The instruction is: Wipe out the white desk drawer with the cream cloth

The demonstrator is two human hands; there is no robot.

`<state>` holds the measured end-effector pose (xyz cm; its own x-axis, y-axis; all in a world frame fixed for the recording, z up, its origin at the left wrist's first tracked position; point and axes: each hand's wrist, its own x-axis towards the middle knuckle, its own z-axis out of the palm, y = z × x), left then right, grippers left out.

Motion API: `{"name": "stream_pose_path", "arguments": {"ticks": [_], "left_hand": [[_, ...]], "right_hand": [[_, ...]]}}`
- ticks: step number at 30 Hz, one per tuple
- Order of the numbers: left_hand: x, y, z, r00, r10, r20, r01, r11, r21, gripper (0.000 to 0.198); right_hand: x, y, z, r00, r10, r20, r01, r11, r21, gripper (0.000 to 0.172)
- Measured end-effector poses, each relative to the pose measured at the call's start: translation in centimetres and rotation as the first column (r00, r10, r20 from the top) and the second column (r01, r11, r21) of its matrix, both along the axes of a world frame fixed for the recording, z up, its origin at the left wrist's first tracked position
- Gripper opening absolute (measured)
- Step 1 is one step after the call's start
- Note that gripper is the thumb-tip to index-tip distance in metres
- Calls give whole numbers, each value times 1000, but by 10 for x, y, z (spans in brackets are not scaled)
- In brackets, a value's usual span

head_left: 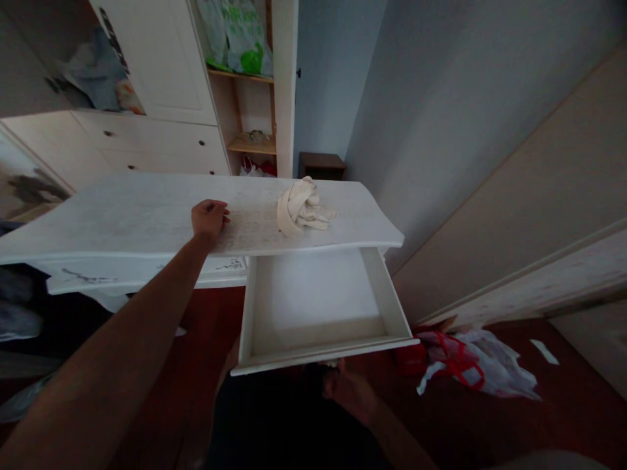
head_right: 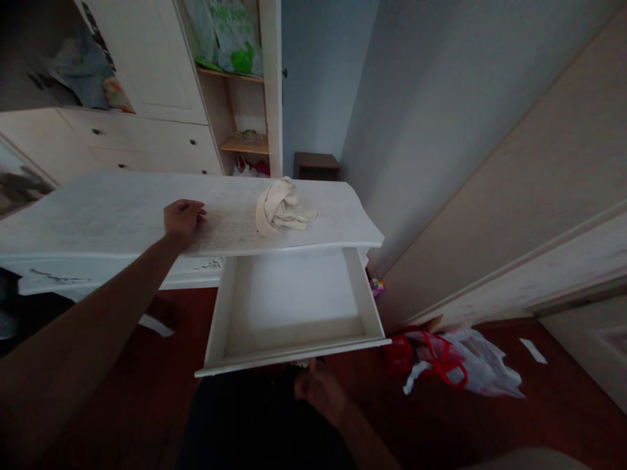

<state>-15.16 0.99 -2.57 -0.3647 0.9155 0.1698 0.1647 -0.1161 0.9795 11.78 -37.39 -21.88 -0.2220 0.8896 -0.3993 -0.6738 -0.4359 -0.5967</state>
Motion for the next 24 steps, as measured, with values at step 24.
{"name": "stream_pose_path", "arguments": {"ticks": [24], "left_hand": [[-1, -5, -1, 998, -32, -48, 32, 999, 9, 9]], "right_hand": [[31, 180, 258, 705, -189, 683, -357, 738, 573, 43]]}}
